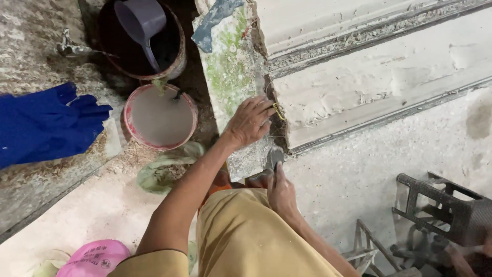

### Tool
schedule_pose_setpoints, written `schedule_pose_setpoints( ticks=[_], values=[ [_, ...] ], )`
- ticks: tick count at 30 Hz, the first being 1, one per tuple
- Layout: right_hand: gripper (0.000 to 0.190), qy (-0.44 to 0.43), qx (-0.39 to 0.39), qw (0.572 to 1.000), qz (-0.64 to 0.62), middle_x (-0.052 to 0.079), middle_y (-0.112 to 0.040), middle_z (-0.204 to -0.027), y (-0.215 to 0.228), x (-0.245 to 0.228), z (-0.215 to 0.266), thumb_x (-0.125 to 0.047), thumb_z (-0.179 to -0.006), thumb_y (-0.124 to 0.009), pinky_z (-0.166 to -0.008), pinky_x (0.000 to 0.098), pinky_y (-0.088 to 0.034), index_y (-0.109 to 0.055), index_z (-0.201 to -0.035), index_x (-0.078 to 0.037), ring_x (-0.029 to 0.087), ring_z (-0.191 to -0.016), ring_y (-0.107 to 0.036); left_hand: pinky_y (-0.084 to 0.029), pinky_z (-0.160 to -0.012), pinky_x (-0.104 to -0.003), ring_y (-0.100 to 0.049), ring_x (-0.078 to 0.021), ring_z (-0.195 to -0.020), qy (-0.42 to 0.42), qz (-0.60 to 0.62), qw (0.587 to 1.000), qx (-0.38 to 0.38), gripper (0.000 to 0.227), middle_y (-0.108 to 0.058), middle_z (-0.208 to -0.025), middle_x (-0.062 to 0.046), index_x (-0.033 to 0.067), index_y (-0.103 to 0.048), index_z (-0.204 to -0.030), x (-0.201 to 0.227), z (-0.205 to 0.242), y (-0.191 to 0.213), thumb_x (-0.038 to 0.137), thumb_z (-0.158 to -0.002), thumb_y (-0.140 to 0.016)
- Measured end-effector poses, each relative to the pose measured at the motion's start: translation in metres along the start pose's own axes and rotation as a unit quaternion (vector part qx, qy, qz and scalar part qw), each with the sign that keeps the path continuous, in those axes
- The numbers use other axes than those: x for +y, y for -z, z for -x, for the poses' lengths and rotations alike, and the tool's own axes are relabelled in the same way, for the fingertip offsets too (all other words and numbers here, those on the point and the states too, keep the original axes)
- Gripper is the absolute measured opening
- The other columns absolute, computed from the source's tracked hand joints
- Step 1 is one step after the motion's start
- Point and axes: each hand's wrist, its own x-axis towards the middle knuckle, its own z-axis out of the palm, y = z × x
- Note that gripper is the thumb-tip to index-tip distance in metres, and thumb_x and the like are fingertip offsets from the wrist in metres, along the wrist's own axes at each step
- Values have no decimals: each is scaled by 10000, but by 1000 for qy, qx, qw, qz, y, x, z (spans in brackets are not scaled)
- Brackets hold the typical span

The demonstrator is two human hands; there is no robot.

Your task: Smoothing and cleaning plaster decorative molding using scrapers and a brush.

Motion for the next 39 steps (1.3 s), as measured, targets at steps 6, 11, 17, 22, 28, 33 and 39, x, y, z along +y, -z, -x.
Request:
schedule_pose_setpoints(
  ticks=[6,11,17,22,28,33,39],
  values=[
    [448,14,55,998,11,312,-694,-851,15,-47,-74,-169,-1022,-538,-635,562,-534,-496,-1411,49,490,-744,-681,-230,-1250,-508,-364,-325,-1455,27,-38,999,16,358,-488,-1453,-102,170,-739,-1251,13,1,-4,350,-993,-568],
    [467,114,62,991,-19,334,-683,-895,-9,-12,-5,-156,-978,-550,-717,558,-548,-529,-1401,41,491,-818,-686,-202,-1249,-516,-342,-330,-1457,40,31,999,-2,381,-479,-1458,-102,215,-753,-1244,7,2,-8,361,-931,-594],
    [473,-92,-4,992,-89,231,-737,-825,28,10,35,-220,-1030,-465,-660,470,-579,-450,-1476,-62,335,-692,-723,-93,-1196,-601,-264,-392,-1437,96,26,992,-74,522,-444,-1459,-163,186,-745,-1189,54,14,-3,476,-757,-709],
    [482,-111,4,987,-118,110,-741,-847,52,30,21,-235,-1037,-397,-558,401,-577,-407,-1491,-77,229,-569,-671,-109,-1222,-618,-287,-406,-1472,120,18,993,8,429,-549,-1393,-165,170,-780,-1097,64,25,-43,524,-874,-686],
    [335,-166,-18,978,-125,148,-723,-814,72,-2,0,-281,-1084,-453,-538,481,-580,-562,-1247,-9,297,-583,-671,-110,-1228,-619,-290,-400,-1475,125,31,991,33,348,-576,-1359,-146,160,-800,-1024,60,25,-53,468,-904,-690],
    [265,118,50,980,153,247,-697,-889,80,-33,-46,-217,-1082,-458,-636,567,-557,-591,-1213,-28,434,-752,-688,-105,-1250,-607,-286,-392,-1506,135,42,990,-5,231,-558,-1388,-139,175,-818,-906,46,28,-66,356,-950,-682],
    [317,74,-37,945,318,318,-667,-883,83,-67,-76,-184,-1002,-488,-601,593,-571,-512,-1243,20,513,-746,-693,-173,-1226,-558,-318,-443,-1445,101,56,991,66,200,-460,-1462,-288,126,-816,-870,47,32,-56,316,-872,-754]
  ],
)
